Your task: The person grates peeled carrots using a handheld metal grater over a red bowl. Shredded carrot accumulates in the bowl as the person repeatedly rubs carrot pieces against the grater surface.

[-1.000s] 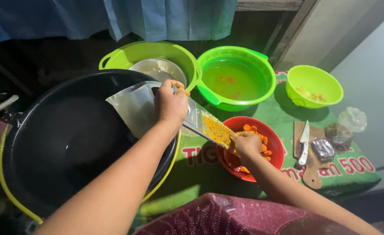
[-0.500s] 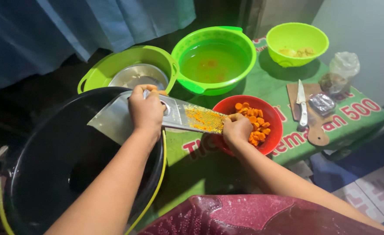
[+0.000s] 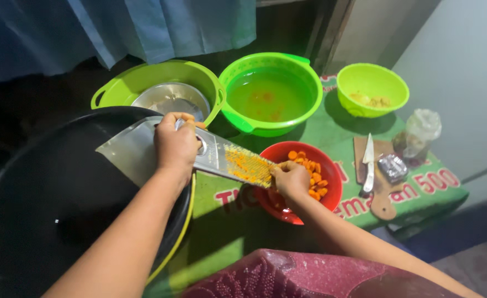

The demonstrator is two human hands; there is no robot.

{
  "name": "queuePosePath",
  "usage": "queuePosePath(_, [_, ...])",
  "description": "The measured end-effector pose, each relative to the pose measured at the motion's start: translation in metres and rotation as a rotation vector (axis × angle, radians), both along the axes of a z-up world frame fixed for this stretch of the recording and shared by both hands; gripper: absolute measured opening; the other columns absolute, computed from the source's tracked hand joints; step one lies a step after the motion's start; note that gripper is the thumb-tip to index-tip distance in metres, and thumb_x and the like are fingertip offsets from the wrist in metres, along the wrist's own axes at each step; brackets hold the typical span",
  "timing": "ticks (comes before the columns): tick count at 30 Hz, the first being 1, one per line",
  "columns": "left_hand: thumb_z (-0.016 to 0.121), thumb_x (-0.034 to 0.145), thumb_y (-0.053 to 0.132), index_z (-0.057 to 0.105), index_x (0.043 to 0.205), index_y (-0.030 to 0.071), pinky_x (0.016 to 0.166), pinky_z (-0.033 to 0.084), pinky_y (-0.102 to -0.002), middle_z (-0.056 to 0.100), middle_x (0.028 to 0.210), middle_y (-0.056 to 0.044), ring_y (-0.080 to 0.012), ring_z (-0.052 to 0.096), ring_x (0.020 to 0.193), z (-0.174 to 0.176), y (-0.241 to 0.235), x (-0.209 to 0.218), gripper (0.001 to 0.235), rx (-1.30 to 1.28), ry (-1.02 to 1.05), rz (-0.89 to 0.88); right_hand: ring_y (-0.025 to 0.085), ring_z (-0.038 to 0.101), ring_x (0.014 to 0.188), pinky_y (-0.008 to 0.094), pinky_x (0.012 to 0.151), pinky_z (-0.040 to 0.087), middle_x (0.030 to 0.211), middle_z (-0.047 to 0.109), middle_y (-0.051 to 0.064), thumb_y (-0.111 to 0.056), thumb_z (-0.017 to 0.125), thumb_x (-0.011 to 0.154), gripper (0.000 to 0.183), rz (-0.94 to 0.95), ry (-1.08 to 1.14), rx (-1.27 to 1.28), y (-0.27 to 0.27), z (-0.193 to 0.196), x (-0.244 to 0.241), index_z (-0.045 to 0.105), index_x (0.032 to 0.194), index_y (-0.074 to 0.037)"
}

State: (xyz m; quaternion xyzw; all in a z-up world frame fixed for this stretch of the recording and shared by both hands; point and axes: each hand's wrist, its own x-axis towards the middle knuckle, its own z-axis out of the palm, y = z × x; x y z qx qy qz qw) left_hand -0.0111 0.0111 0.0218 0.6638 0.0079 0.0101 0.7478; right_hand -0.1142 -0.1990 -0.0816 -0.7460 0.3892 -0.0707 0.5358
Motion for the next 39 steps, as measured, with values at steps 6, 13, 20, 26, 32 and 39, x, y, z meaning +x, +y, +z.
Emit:
queuePosePath(6, [0.058,0.093,0.005,0.063,0.101,0.005,0.052,0.05,-0.028,0.074,0.095,-0.014,-0.0158,0.063,0.067,0.006,0.0,0.0,0.01,-0.026,0.114,0.003,0.018,0.07,0.068,0.035,0.057,0.062,0.084,0.073,0.012,-0.011,0.072,0.09,0.014,0.184,-0.02,0.255,-0.036,-0.019,0.017,0.072,0.096,0.002])
queuePosePath(13, [0.056,0.094,0.005,0.061,0.106,0.005,0.064,0.058,-0.028,0.074,0.099,-0.017,-0.0205,0.072,0.08,0.017,0.004,-0.005,0.013,-0.048,0.159,-0.009,0.014,0.07,0.076,0.032,0.072,0.056,0.085,0.077,0.007,-0.013,0.074,0.088,0.015,0.497,-0.014,-0.108,-0.054,-0.01,0.022,0.074,0.098,-0.002])
queuePosePath(20, [0.062,0.095,0.009,0.063,0.106,0.003,0.059,0.052,-0.023,0.075,0.101,-0.019,-0.0152,0.066,0.072,0.026,0.009,-0.018,0.012,-0.064,0.097,-0.082,0.012,0.07,0.079,0.03,0.073,0.056,0.089,0.078,0.006,-0.011,0.068,0.086,0.018,0.582,-0.098,-0.052,-0.062,-0.008,0.003,0.074,0.103,-0.007])
queuePosePath(26, [0.066,0.093,0.01,0.062,0.103,0.002,0.055,0.049,-0.023,0.075,0.098,-0.02,-0.0135,0.061,0.063,0.026,0.007,-0.029,0.013,0.006,-0.032,-0.073,0.025,0.071,0.076,0.036,0.069,0.055,0.089,0.072,0.014,-0.008,0.071,0.079,0.009,0.829,-0.184,-0.53,-0.078,-0.011,-0.027,0.079,0.081,-0.005])
queuePosePath(32, [0.067,0.092,0.01,0.06,0.097,0.002,0.064,0.059,-0.034,0.069,0.092,-0.017,-0.0204,0.07,0.071,0.028,0.002,-0.034,0.012,0.079,-0.115,-0.061,0.031,0.072,0.071,0.043,0.068,0.056,0.077,0.075,0.014,-0.003,0.059,0.079,0.019,0.992,-0.369,-0.739,-0.084,-0.007,-0.043,0.077,0.077,-0.008])
queuePosePath(39, [0.068,0.089,0.02,0.065,0.098,0.004,0.075,0.066,-0.042,0.073,0.086,-0.014,-0.0238,0.076,0.079,0.03,-0.003,-0.05,0.018,0.108,-0.101,0.003,0.027,0.073,0.073,0.04,0.067,0.062,0.086,0.072,0.01,-0.002,0.059,0.077,0.03,1.044,-0.085,-0.534,-0.082,-0.032,-0.073,0.082,0.091,-0.015])
